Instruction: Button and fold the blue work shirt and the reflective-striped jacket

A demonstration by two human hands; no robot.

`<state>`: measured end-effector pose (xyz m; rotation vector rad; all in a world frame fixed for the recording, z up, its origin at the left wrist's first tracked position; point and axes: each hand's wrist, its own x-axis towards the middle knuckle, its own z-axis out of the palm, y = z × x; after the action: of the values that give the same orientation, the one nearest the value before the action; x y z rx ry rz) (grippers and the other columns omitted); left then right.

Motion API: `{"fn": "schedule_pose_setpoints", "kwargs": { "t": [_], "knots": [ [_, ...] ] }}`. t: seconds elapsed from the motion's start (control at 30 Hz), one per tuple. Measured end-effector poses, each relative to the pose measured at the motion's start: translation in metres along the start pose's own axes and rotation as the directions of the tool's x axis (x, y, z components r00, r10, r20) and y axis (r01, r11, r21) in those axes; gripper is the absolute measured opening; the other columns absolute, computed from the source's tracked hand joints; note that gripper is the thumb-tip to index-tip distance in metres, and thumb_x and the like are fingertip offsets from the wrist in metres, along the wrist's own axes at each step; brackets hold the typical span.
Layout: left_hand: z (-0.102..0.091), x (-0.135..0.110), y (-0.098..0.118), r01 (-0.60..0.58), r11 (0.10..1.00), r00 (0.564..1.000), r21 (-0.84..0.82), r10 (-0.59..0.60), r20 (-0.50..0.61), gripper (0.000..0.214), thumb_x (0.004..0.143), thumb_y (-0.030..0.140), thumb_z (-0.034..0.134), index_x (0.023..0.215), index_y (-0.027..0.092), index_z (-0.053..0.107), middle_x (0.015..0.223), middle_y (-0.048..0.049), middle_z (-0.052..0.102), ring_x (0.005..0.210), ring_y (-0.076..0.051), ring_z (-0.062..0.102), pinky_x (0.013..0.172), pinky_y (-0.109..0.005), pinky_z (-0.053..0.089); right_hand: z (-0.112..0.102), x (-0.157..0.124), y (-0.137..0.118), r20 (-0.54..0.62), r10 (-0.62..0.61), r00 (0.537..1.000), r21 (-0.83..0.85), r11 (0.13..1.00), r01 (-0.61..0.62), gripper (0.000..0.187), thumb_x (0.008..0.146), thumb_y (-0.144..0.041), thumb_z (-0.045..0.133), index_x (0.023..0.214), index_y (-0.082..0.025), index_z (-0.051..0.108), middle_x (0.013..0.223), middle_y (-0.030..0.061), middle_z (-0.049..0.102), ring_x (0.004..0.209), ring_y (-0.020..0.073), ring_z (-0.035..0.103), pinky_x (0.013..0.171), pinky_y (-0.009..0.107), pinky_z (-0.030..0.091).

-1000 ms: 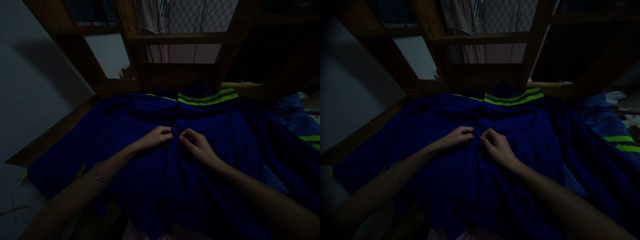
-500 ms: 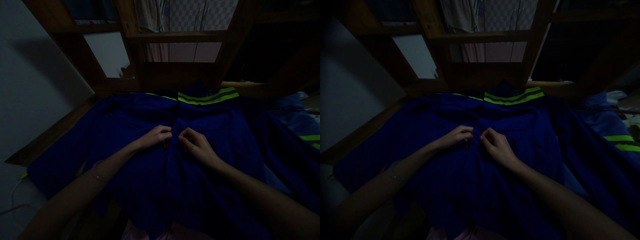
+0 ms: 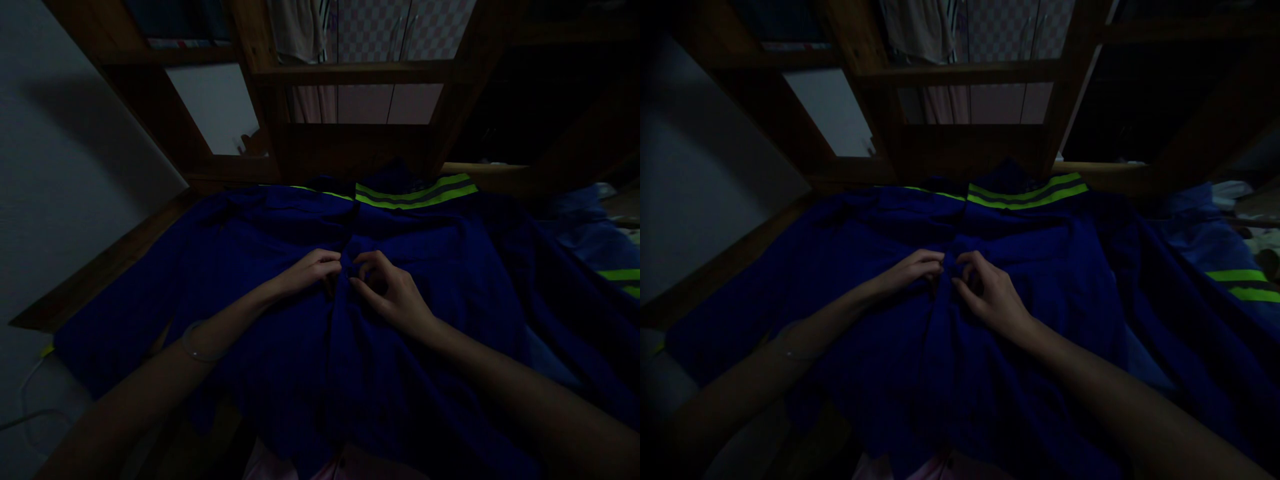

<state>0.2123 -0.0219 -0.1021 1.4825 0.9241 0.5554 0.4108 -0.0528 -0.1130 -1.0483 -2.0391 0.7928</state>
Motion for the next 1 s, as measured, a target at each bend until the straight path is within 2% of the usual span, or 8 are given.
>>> {"fn": "schedule_pose_setpoints", "kwargs": {
  "t": [0.1, 0.2, 0.53, 0.73, 1.0],
  "knots": [
    [-0.0001, 0.0005, -0.0009, -0.01, 1.0, 1.0, 0.021, 0.01, 0.014, 0.021, 0.078, 0.026, 0.045, 0.086, 0.013, 0.059, 0.067, -0.0008, 0.058, 0.055, -0.012, 0.058, 0.056, -0.023, 0.048, 0.0005, -0.0005, 0.0012, 0.016, -0.053, 0.998, -0.061, 0.997, 0.054, 0.019, 0.085, -0.026, 0.055, 0.104, -0.022, 0.053, 0.088, 0.0015, 0.059, 0.069, 0.0119, 0.056, 0.062, 0.024, 0.044],
    [-0.0006, 0.0002, -0.0016, -0.018, 0.997, 1.0, 0.071, 0.017, 0.014, 0.02, 0.078, 0.025, 0.045, 0.084, 0.013, 0.059, 0.068, -0.0007, 0.057, 0.057, -0.012, 0.058, 0.057, -0.022, 0.047, 0.0012, -0.0005, 0.0037, 0.0, -0.055, 0.998, -0.09, 0.994, 0.055, 0.018, 0.084, -0.027, 0.058, 0.1, -0.022, 0.055, 0.09, 0.0021, 0.06, 0.072, 0.013, 0.057, 0.064, 0.024, 0.044],
    [-0.0013, -0.0008, -0.0003, -0.024, 0.993, 0.999, 0.112, 0.019, 0.045, 0.016, 0.077, 0.024, 0.044, 0.074, 0.013, 0.056, 0.065, 0.0007, 0.055, 0.059, -0.012, 0.057, 0.061, -0.025, 0.047, 0.0016, -0.0009, 0.0063, 0.008, -0.055, 0.998, -0.09, 0.994, 0.056, 0.023, 0.083, -0.025, 0.061, 0.105, -0.022, 0.055, 0.086, 0.0001, 0.062, 0.067, 0.0113, 0.056, 0.061, 0.023, 0.043],
    [-0.0025, -0.0002, -0.0017, -0.019, 0.989, 0.999, 0.144, 0.012, 0.049, 0.018, 0.076, 0.024, 0.043, 0.071, 0.013, 0.056, 0.065, 0.0003, 0.055, 0.061, -0.013, 0.057, 0.062, -0.025, 0.046, 0.0013, -0.0008, 0.0077, 0.013, -0.087, 0.996, -0.094, 0.992, 0.088, 0.018, 0.084, -0.025, 0.059, 0.102, -0.022, 0.057, 0.088, 0.0006, 0.061, 0.07, 0.0114, 0.057, 0.062, 0.023, 0.044],
    [-0.0013, -0.0008, -0.0012, -0.017, 0.995, 0.999, 0.095, 0.012, 0.046, 0.017, 0.077, 0.024, 0.044, 0.069, 0.013, 0.055, 0.063, 0.0002, 0.055, 0.059, -0.012, 0.057, 0.061, -0.023, 0.045, 0.0017, -0.0011, 0.0069, -0.032, -0.058, 0.998, -0.145, 0.988, 0.052, 0.018, 0.081, -0.026, 0.062, 0.098, -0.021, 0.059, 0.087, -0.0012, 0.064, 0.072, 0.0111, 0.059, 0.063, 0.022, 0.044]
  ]
}}
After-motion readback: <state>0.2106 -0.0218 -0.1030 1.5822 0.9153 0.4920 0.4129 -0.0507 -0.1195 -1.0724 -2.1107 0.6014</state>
